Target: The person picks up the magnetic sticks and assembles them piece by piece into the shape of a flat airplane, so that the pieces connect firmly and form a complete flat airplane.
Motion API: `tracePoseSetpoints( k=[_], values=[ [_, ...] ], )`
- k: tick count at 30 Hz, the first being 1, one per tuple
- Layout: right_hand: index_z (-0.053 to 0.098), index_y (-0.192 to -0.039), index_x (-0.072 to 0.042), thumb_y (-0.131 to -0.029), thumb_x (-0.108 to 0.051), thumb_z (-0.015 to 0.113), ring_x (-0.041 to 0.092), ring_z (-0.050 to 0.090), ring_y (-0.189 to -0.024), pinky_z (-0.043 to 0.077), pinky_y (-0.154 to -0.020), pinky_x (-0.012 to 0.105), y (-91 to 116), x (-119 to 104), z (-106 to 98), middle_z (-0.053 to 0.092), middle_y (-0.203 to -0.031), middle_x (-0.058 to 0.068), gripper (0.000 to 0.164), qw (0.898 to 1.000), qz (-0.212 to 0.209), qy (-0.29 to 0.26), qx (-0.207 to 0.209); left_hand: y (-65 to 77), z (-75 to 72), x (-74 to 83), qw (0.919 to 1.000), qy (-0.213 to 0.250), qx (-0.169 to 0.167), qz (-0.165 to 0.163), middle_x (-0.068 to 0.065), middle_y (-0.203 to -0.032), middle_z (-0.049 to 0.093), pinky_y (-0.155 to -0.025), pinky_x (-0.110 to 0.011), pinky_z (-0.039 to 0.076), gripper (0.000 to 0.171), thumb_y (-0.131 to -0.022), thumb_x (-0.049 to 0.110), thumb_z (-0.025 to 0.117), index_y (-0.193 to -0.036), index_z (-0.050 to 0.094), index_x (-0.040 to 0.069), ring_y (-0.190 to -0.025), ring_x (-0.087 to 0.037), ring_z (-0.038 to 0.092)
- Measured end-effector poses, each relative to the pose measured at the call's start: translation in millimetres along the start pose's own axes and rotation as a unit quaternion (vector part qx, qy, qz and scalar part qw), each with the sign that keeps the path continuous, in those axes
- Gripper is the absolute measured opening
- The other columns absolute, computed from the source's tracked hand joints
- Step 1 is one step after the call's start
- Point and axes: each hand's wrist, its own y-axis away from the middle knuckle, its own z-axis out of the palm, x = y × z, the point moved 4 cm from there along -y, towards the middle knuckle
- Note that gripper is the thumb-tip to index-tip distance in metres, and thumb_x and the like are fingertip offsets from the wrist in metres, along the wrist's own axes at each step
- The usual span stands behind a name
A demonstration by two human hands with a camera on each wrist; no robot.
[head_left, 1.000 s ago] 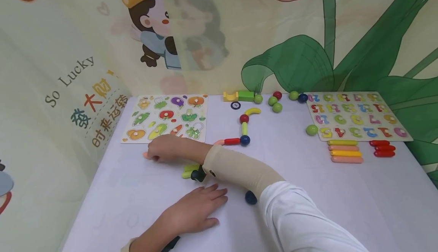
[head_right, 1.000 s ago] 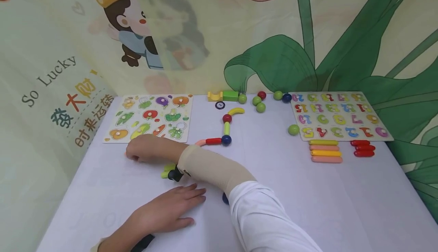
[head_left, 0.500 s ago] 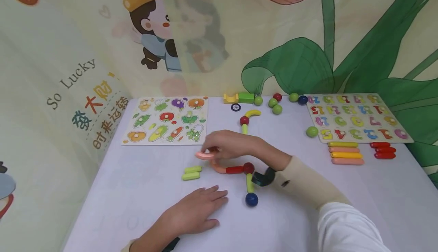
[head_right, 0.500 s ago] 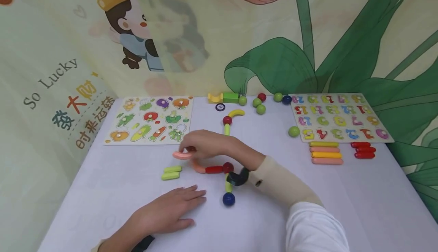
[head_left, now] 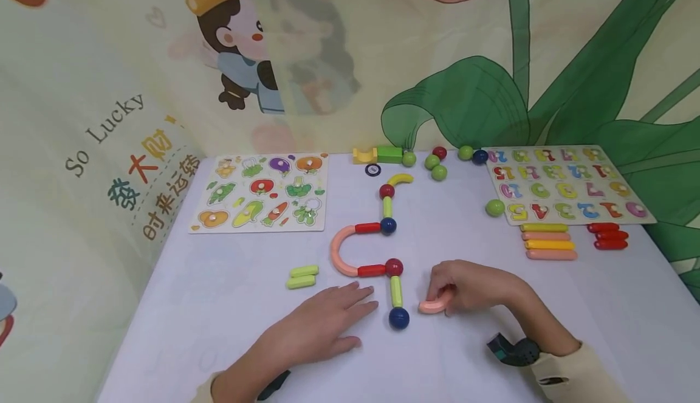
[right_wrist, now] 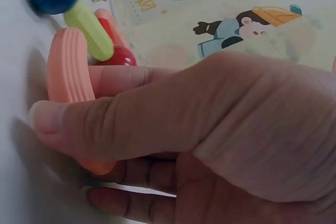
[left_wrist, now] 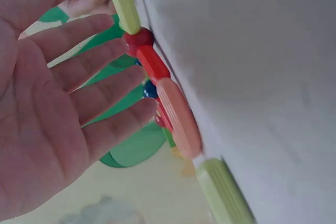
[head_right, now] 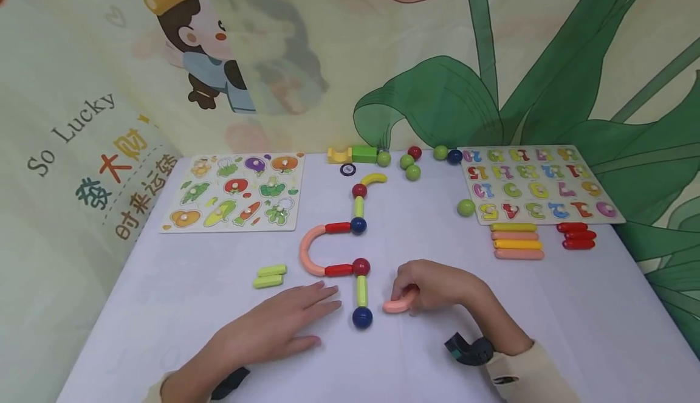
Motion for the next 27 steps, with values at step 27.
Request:
tracePoseSetpoints(
  k=[27],
  values=[
    [0.062,-0.085,-0.029,-0.071,-0.033,0.076,0.004,0.047,-0.068,0.043,-0.057,0.019,-15,-27,30,0.050,-0.068,-0.015,0.020,0.999,-0.026,0.045,-0.007,-10.9,9.9,12.4,0.9979,-0.006,-0.050,0.040,0.009,-0.141,0.034,-0.101,-0.038,0.031,0.070,-0.081,0.045,0.062,-0.140,0.034,0.021,-0.131,-0.017,0.027]
  ],
)
